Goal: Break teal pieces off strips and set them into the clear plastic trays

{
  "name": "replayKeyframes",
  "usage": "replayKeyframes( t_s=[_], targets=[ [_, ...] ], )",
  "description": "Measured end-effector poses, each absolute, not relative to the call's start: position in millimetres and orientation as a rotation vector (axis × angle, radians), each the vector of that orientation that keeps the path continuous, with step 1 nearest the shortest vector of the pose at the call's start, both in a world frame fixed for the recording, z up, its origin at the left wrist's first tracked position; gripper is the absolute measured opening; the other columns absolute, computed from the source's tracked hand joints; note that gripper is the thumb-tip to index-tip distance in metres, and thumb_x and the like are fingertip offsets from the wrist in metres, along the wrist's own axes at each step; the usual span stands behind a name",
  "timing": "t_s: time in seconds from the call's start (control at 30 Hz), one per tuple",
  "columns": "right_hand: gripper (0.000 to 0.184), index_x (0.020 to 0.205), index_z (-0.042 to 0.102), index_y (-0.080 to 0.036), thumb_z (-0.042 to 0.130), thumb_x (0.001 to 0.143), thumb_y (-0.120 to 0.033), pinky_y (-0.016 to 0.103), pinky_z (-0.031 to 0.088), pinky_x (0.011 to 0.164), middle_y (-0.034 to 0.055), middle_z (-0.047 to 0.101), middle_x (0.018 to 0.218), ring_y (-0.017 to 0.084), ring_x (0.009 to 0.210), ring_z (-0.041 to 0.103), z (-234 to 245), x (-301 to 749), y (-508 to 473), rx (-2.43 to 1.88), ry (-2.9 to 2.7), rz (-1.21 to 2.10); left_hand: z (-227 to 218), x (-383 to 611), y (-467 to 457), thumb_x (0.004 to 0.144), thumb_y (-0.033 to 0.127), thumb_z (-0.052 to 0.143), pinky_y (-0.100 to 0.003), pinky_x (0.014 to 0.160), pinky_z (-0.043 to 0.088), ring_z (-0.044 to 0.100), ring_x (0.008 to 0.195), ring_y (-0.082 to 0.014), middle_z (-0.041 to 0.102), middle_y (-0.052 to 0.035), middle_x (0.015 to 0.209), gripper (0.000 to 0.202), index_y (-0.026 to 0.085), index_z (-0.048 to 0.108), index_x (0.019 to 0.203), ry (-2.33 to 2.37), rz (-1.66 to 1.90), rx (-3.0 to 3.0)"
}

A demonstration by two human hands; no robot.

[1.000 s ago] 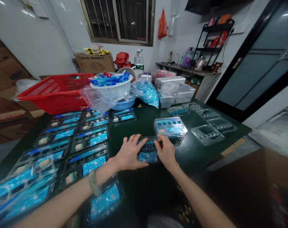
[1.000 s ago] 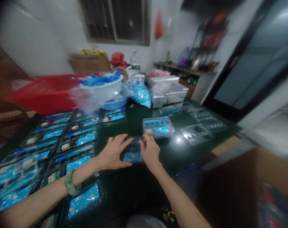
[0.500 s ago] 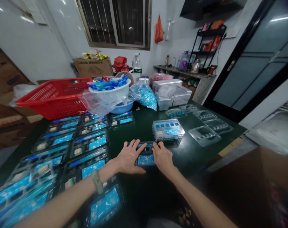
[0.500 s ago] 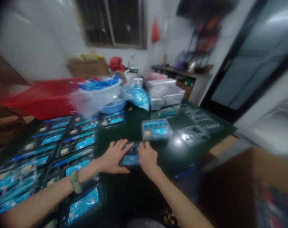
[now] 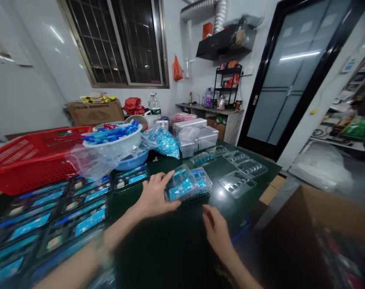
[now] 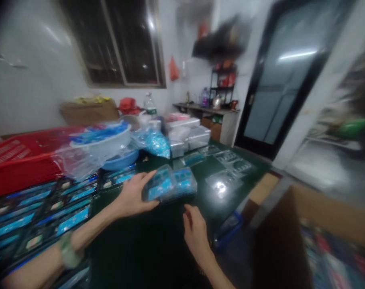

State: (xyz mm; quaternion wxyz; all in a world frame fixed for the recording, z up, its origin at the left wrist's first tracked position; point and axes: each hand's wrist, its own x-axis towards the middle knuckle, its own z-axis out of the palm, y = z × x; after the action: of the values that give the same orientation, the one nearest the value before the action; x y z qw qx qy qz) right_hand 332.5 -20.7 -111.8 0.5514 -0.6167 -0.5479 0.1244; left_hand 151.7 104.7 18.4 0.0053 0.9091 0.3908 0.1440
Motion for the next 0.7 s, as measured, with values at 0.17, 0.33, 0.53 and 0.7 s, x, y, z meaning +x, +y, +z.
replayKeyframes(
  t_s=[0.17, 0.33, 0.53, 0.7],
  targets=[
    [0.022, 0.099, 0.056, -0.019, 0.041, 0.083, -0.019, 0.028, 0.046, 0.069, 0.0066, 0.057, 0.084, 0.017, 0.077, 0.056, -113.5, 329.2, -18.6, -1.459, -1.317, 0.236, 6.5, 225.9, 142.1, 0.052, 0.067, 0.054, -0.05, 0.083, 0.027, 0.036, 0.106, -0.0369, 0.039, -0.0168, 0.121, 0.095, 0.025, 0.026, 0.133, 1.243, 0.338, 2.87],
    [0.022, 0.098, 0.056, -0.02, 0.041, 0.083, -0.018, 0.029, 0.046, 0.073, 0.007, 0.058, 0.087, 0.018, 0.082, 0.056, -112.3, 329.3, -18.1, -1.471, -1.343, 0.286, -16.3, 232.1, 154.1, 0.047, 0.072, 0.053, -0.054, 0.084, 0.025, 0.034, 0.111, -0.0409, 0.038, -0.0206, 0.126, 0.1, 0.024, 0.031, 0.131, 1.133, 0.25, 2.911],
    [0.024, 0.103, 0.054, -0.023, 0.042, 0.083, -0.022, 0.028, 0.048, 0.07, 0.0062, 0.059, 0.088, 0.018, 0.08, 0.058, -112.5, 337.7, -19.6, -1.441, -1.328, 0.322, -7.3, 218.3, 151.5, 0.045, 0.074, 0.053, -0.063, 0.087, 0.017, 0.009, 0.125, -0.0445, 0.023, -0.0179, 0.139, 0.106, 0.029, 0.019, 0.135, 1.121, 0.266, 2.871],
    [0.019, 0.096, 0.056, -0.021, 0.044, 0.083, -0.026, 0.031, 0.045, 0.077, 0.0065, 0.06, 0.093, 0.019, 0.086, 0.057, -91.9, 403.0, 2.3, -1.551, -1.236, -0.066, 1.7, 169.9, 172.3, 0.073, 0.06, 0.04, -0.049, 0.092, 0.029, 0.028, 0.123, -0.0311, 0.039, -0.0107, 0.132, 0.064, 0.025, 0.039, 0.126, 1.372, 0.601, 2.787]
  ],
)
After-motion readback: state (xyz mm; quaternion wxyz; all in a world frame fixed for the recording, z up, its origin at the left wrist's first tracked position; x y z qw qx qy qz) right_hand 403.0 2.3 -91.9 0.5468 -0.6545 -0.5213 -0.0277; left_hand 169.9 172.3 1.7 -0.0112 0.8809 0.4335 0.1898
